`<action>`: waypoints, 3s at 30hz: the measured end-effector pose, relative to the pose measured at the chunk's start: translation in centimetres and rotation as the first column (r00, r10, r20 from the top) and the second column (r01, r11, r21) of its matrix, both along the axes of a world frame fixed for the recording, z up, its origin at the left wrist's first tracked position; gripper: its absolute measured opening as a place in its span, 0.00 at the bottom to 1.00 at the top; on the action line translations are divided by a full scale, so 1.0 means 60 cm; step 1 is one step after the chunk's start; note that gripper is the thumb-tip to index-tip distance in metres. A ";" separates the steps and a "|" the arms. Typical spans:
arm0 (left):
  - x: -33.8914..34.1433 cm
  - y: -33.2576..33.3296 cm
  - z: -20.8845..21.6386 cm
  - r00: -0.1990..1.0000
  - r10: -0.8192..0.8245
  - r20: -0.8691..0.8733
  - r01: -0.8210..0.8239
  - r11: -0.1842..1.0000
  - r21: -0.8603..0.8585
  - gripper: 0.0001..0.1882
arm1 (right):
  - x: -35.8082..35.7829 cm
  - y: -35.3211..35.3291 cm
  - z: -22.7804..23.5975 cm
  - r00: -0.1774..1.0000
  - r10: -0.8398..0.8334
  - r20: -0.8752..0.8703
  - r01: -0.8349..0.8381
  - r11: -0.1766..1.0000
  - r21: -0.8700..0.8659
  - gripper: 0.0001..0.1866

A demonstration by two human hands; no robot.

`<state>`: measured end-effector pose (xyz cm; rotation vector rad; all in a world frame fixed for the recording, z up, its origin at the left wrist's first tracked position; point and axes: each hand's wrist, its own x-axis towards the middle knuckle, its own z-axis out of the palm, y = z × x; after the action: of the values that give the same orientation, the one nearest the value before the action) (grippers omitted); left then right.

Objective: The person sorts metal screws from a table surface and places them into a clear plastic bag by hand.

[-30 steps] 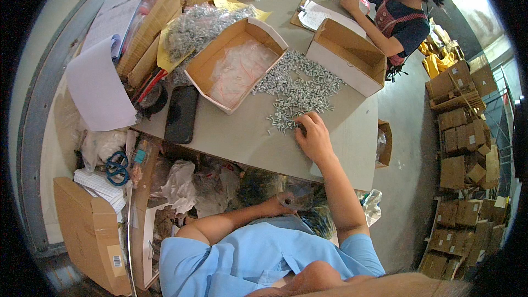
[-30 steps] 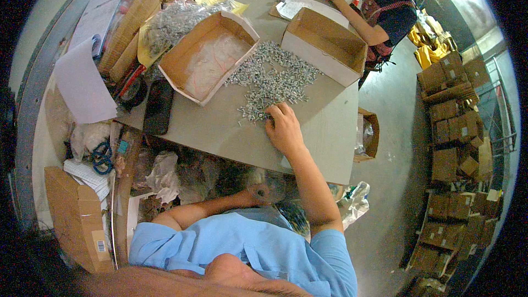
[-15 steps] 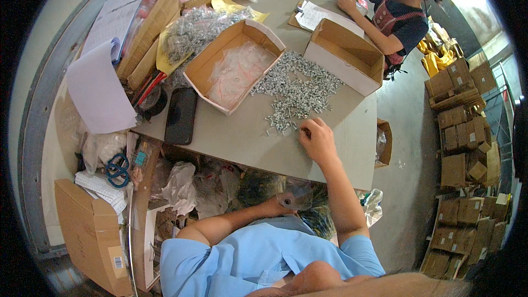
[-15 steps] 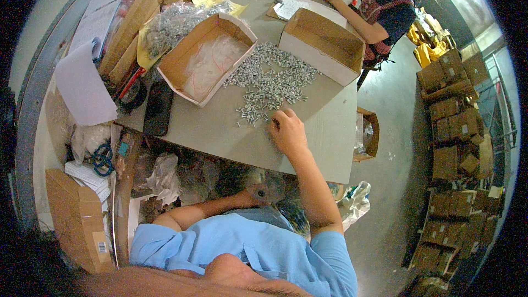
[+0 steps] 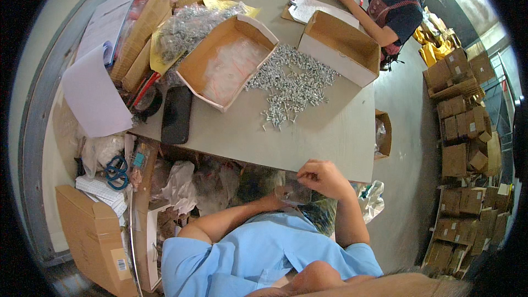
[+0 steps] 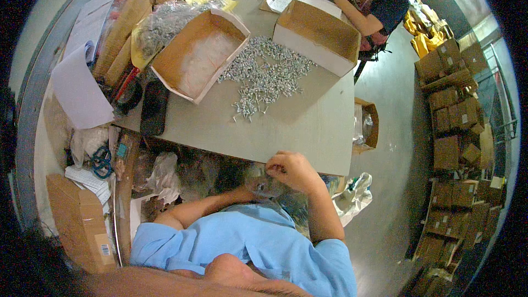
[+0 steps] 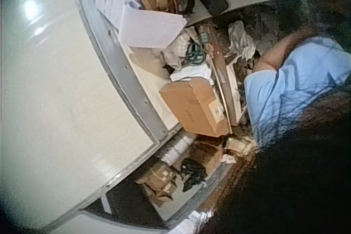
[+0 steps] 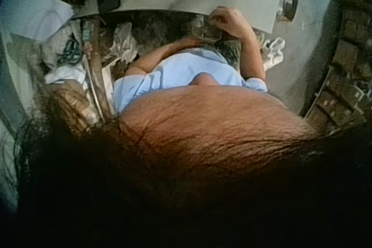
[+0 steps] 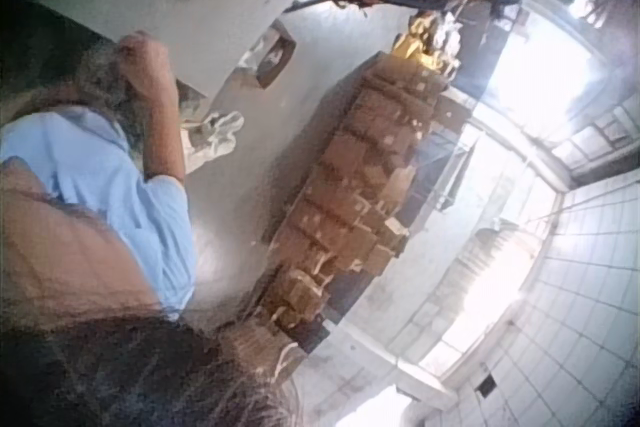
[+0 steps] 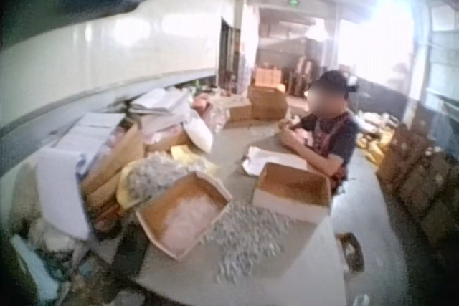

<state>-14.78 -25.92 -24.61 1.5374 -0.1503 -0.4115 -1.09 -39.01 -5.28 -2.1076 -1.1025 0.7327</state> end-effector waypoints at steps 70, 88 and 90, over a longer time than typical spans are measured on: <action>0.150 0.295 0.378 0.400 0.652 0.644 -0.830 0.556 -0.047 0.09 | -0.032 -0.040 -0.032 0.899 -0.428 -0.098 0.415 0.756 0.506 0.04; 0.199 0.631 0.362 0.430 0.609 0.667 -0.839 -0.002 0.543 0.17 | -0.028 -0.042 -0.082 0.846 -0.489 0.214 0.339 0.802 0.491 0.06; 0.193 0.591 0.434 0.421 0.537 0.731 -0.849 -0.051 0.526 0.17 | -0.030 -0.043 -0.090 0.835 -0.498 0.234 0.333 0.797 0.504 0.06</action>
<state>-3.22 9.54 1.41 2.4606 0.8315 0.8568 -2.88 -41.60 -10.66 -2.0051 -0.8161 -0.1282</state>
